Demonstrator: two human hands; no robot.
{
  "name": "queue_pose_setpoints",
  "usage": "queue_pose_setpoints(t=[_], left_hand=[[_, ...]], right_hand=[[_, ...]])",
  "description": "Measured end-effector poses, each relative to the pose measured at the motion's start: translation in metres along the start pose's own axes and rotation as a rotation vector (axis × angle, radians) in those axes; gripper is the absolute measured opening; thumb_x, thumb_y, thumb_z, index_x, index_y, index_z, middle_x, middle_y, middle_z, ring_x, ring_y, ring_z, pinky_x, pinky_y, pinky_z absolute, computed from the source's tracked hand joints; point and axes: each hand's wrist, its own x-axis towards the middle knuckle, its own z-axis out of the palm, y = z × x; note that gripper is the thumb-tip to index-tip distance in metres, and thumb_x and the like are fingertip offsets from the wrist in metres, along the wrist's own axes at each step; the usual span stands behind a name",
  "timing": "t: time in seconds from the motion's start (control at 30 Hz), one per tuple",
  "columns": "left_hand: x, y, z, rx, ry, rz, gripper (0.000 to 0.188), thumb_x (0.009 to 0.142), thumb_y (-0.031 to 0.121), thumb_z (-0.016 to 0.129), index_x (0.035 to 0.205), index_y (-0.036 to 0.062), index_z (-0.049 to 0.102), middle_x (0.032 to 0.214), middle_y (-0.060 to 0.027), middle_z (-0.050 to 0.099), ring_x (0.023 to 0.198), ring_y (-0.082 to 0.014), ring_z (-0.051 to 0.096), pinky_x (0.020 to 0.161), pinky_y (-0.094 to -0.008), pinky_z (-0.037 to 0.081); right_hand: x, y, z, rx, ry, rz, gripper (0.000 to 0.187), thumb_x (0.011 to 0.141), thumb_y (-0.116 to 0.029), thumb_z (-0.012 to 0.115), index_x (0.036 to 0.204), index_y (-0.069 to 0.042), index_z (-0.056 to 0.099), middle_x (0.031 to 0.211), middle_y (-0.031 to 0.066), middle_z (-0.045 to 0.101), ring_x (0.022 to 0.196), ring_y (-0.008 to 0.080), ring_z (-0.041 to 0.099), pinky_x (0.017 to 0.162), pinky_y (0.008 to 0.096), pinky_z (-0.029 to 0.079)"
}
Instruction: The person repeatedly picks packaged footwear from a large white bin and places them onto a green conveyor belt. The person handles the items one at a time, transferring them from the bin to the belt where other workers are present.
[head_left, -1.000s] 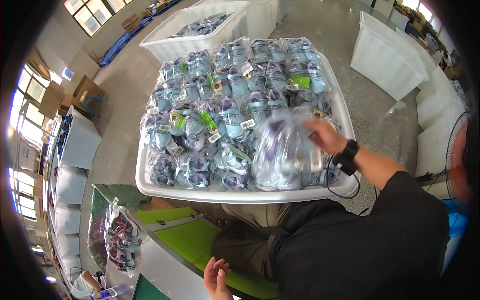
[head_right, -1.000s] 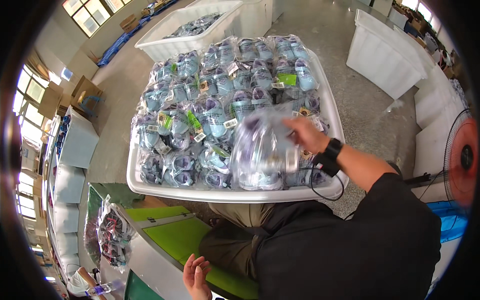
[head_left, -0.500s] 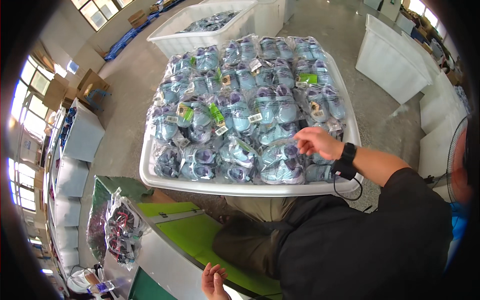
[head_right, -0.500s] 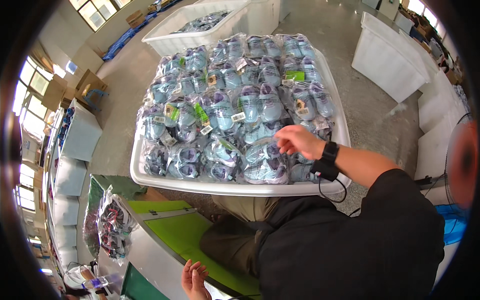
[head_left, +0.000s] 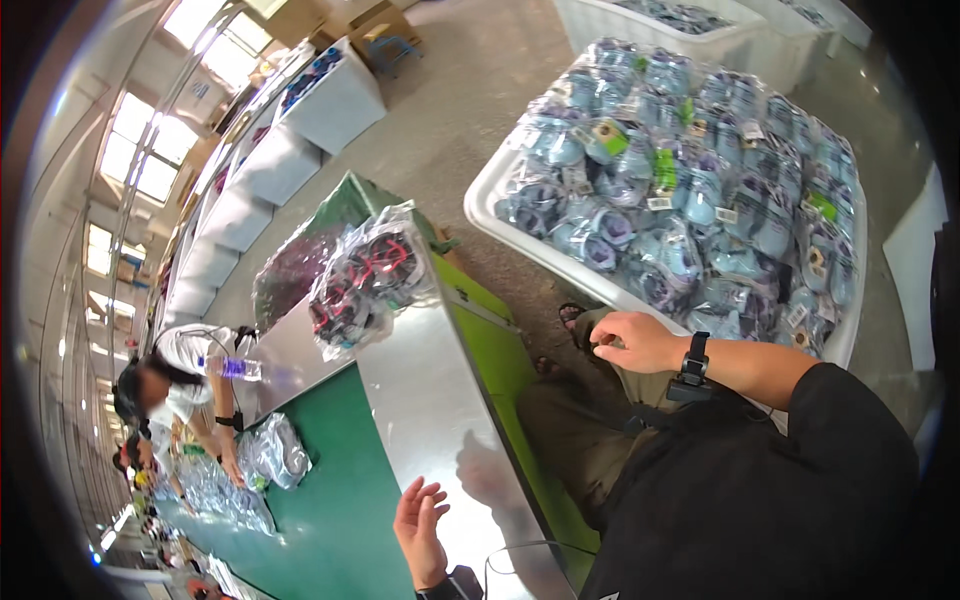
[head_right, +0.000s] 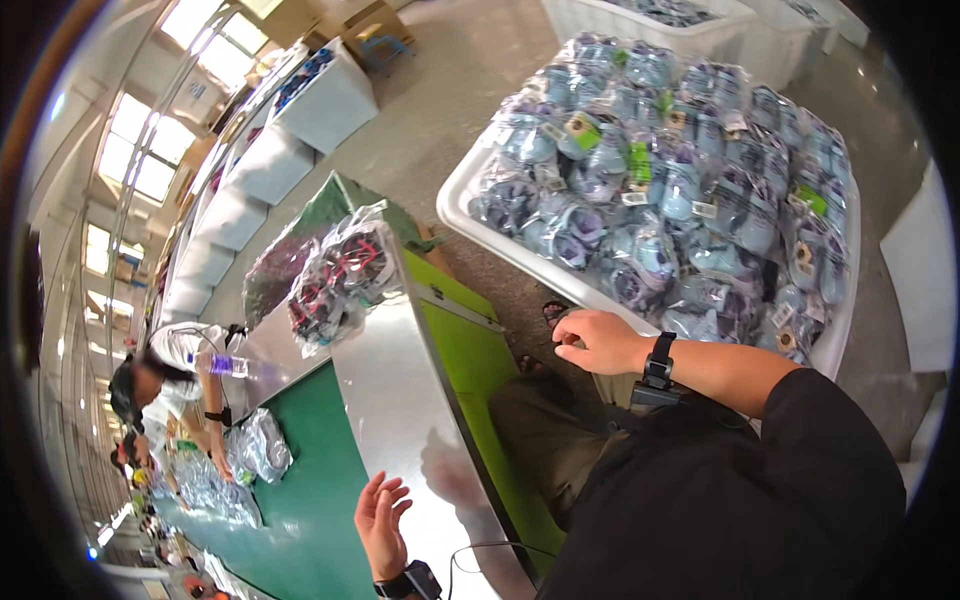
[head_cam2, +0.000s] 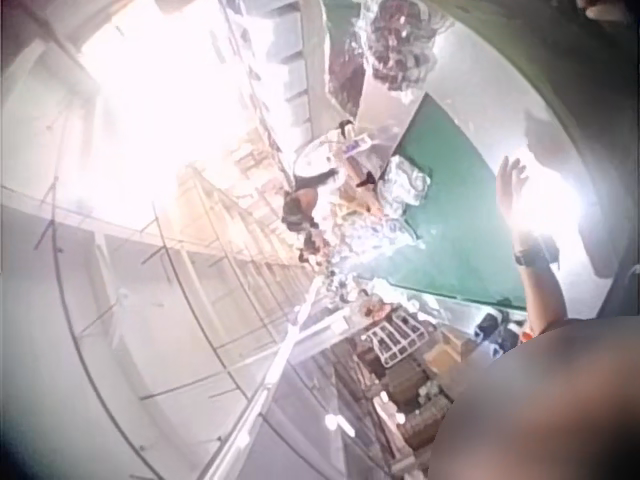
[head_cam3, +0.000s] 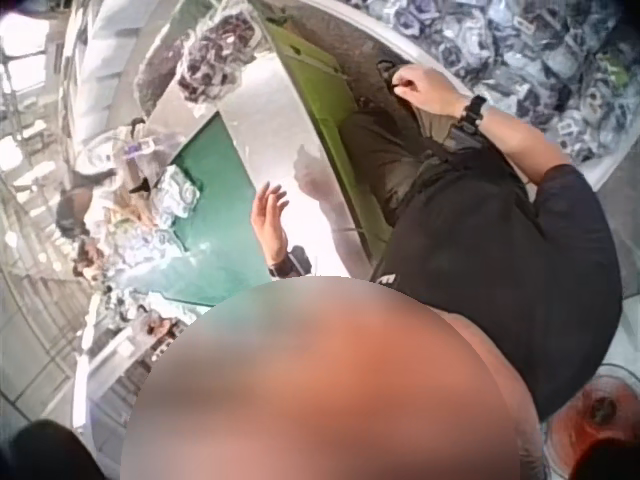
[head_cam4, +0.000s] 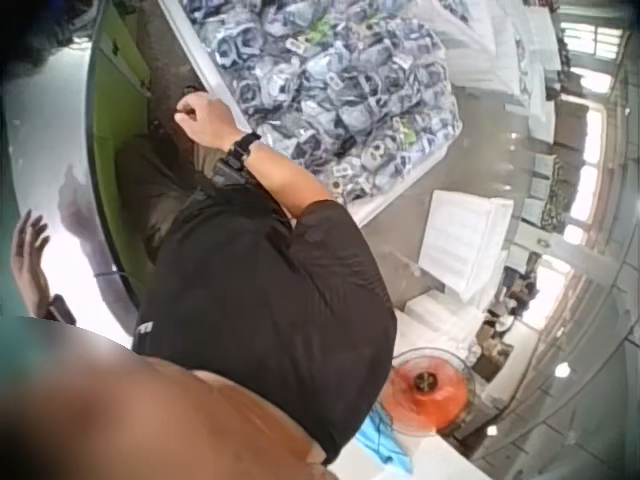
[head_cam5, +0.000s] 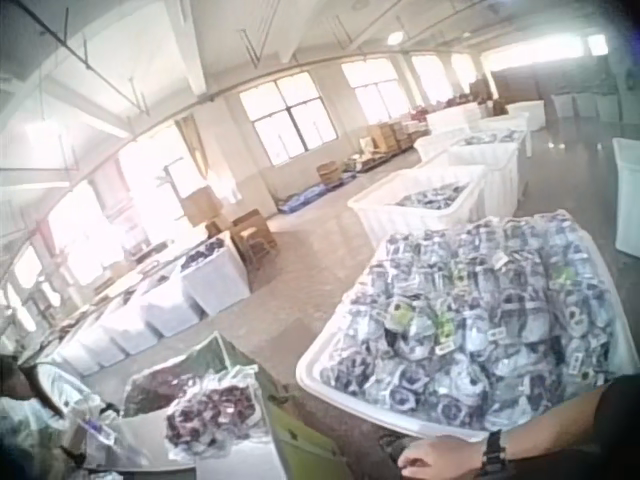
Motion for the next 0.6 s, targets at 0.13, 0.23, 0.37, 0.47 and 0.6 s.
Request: queue_pose_setpoints(t=[0.13,0.23,0.37,0.47,0.6], left_hand=[[0.005,-0.003,-0.052,0.035,0.194,-0.002,0.042,0.103,0.015,0.063,0.14,-0.0027,0.055,0.119,-0.0096,0.068,0.107,-0.0176,0.065,0.088,-0.0318,0.054],[0.02,-0.013,-0.095,0.141,0.352,-0.052,0.046,0.101,0.024,0.068,0.137,-0.0031,0.058,0.118,-0.0083,0.069,0.104,-0.0166,0.065,0.086,-0.0319,0.054],[0.054,-0.031,-0.155,0.24,0.477,-0.01,0.048,0.098,0.026,0.071,0.134,-0.0045,0.061,0.122,-0.011,0.07,0.107,-0.0177,0.066,0.092,-0.0319,0.053],[0.097,-0.044,-0.199,0.313,0.597,0.02,0.05,0.096,0.025,0.072,0.134,-0.0049,0.061,0.128,-0.0144,0.069,0.117,-0.0216,0.064,0.101,-0.0342,0.05],[0.159,-0.072,-0.276,0.594,0.762,0.09,0.054,0.094,0.027,0.074,0.134,-0.0062,0.061,0.133,-0.0189,0.067,0.125,-0.0267,0.061,0.107,-0.0395,0.046]], right_hand=[[0.016,0.021,0.002,-0.205,0.084,-0.224,0.016,0.088,-0.018,0.07,0.099,-0.007,0.07,0.097,0.0105,0.07,0.093,0.0326,0.067,0.083,0.0439,0.054],[0.024,0.029,0.002,-0.213,0.148,-0.254,0.01,0.086,-0.012,0.07,0.095,-0.007,0.07,0.09,0.011,0.069,0.087,0.0336,0.066,0.08,0.0455,0.054],[0.027,0.025,0.006,-0.17,0.149,-0.201,0.005,0.083,-0.007,0.071,0.087,-0.004,0.069,0.08,0.0102,0.065,0.074,0.0294,0.062,0.066,0.0386,0.049],[0.027,0.02,0.009,-0.192,0.167,-0.195,0.007,0.081,-0.007,0.072,0.086,-0.003,0.068,0.076,0.0109,0.06,0.069,0.0295,0.058,0.061,0.0387,0.044],[0.031,0.017,0.008,-0.223,0.131,-0.187,0.007,0.079,-0.007,0.074,0.084,-0.005,0.069,0.077,0.0112,0.062,0.07,0.0294,0.06,0.062,0.0389,0.046]])
